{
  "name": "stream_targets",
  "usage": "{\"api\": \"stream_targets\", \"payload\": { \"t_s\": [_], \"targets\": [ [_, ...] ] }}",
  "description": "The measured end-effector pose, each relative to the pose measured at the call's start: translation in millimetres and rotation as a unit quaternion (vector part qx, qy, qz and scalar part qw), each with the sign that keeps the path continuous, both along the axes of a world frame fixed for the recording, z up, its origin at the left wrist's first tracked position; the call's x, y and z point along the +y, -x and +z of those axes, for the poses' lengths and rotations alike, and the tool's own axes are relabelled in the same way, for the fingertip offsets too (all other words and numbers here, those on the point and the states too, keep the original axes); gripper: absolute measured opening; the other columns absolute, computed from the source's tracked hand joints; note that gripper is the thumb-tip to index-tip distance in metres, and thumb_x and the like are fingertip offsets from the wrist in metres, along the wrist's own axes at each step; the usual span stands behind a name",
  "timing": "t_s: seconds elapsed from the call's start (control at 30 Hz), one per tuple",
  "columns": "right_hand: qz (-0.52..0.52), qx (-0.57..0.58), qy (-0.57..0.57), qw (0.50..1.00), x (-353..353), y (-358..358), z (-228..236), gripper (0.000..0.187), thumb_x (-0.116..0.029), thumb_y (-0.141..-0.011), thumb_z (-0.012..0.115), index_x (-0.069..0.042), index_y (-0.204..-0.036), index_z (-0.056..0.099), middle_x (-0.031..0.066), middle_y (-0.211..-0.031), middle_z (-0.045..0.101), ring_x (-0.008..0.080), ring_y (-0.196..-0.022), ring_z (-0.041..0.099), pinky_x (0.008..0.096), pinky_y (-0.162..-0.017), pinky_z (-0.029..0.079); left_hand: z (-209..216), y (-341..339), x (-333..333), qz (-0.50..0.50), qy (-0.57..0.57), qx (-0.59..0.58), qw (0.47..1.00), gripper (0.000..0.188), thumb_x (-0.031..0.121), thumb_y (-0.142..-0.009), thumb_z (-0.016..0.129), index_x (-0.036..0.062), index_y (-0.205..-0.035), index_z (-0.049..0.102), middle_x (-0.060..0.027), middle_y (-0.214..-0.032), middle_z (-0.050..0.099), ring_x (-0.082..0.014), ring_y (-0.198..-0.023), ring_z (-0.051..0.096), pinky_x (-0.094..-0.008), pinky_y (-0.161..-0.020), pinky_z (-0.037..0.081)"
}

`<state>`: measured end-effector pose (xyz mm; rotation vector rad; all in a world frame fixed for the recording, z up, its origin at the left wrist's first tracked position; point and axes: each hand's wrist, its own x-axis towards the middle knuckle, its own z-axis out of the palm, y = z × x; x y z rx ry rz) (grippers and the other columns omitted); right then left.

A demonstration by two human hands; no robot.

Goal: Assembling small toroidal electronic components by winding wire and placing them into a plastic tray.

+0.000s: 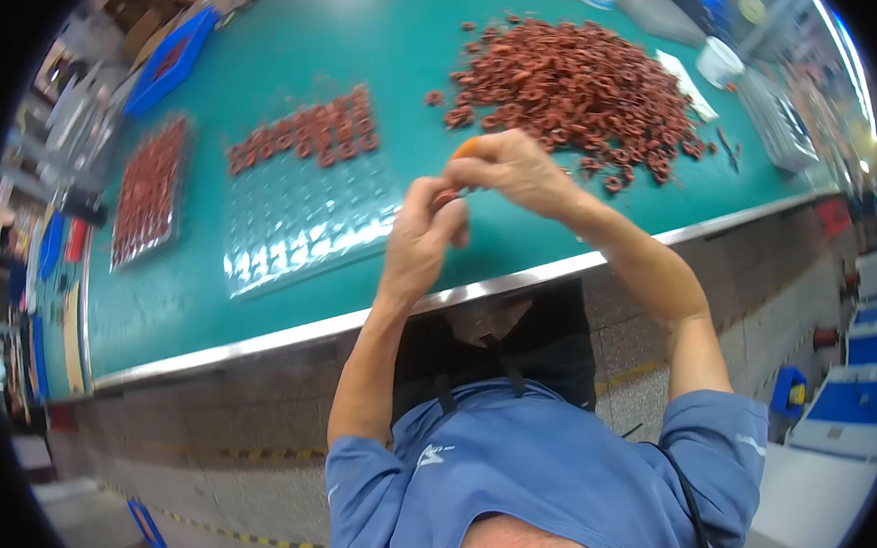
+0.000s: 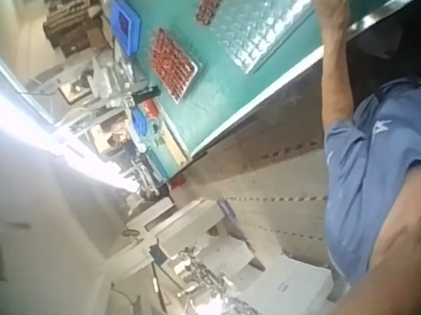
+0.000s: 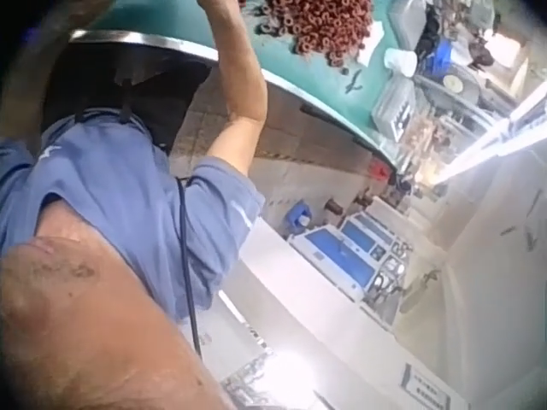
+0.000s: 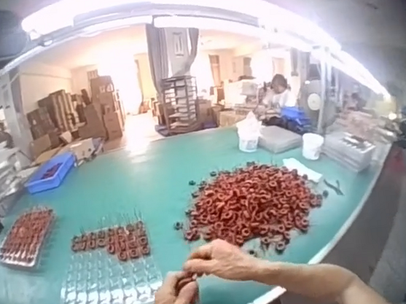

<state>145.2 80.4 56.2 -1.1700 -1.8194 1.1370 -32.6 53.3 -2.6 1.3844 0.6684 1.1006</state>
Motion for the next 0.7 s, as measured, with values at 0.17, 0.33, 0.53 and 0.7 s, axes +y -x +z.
{"api": "stream_targets", "payload": {
  "t_s": [0.17,0.33,0.53,0.7],
  "targets": [
    [-0.065,-0.189,-0.519,0.831,-20.7,0.9,-16.1,0.004,-0.007,-0.078,0.067,-0.003,-0.08,0.066,0.0091,-0.081,0.059,0.0248,-0.081,0.058,0.0352,-0.069,0.047,-0.9,-11.4,-8.4,0.049,0.103,-0.094,0.989,0.029,0.022,-0.101,0.05,-0.0024,-0.113,0.059,-0.0009,-0.078,0.054,-0.0096,-0.065,0.051,-0.0235,-0.059,0.042],
    [-0.156,-0.072,-0.375,0.911,-38.9,-2.8,-19.7,0.009,-0.009,-0.081,0.07,-0.001,-0.082,0.069,0.0092,-0.082,0.061,0.023,-0.081,0.058,0.0331,-0.07,0.047,3.2,-21.3,-19.7,0.064,0.117,-0.139,0.981,0.023,0.02,-0.099,0.052,-0.0007,-0.108,0.059,-0.0014,-0.076,0.052,-0.0103,-0.063,0.05,-0.0239,-0.058,0.042],
    [-0.213,0.09,-0.107,0.967,-45.0,-0.8,-38.1,0.024,-0.016,-0.09,0.066,0.0,-0.108,0.065,0.0043,-0.097,0.065,0.0113,-0.084,0.06,0.0234,-0.071,0.048,3.7,-16.9,-15.8,0.058,0.097,-0.075,0.991,0.024,0.019,-0.103,0.041,0.002,-0.115,0.052,-0.0016,-0.076,0.05,-0.0105,-0.063,0.05,-0.0244,-0.057,0.042],
    [-0.147,0.162,-0.011,0.976,-43.5,-2.4,-52.6,0.037,-0.033,-0.092,0.065,0.002,-0.102,0.066,0.0061,-0.084,0.069,0.0104,-0.074,0.064,0.0249,-0.062,0.05,8.8,-16.9,-11.7,0.036,0.036,-0.047,0.998,0.029,0.011,-0.098,0.052,-0.0011,-0.124,0.047,-0.0021,-0.081,0.049,-0.0103,-0.067,0.052,-0.024,-0.06,0.043]
  ]
}}
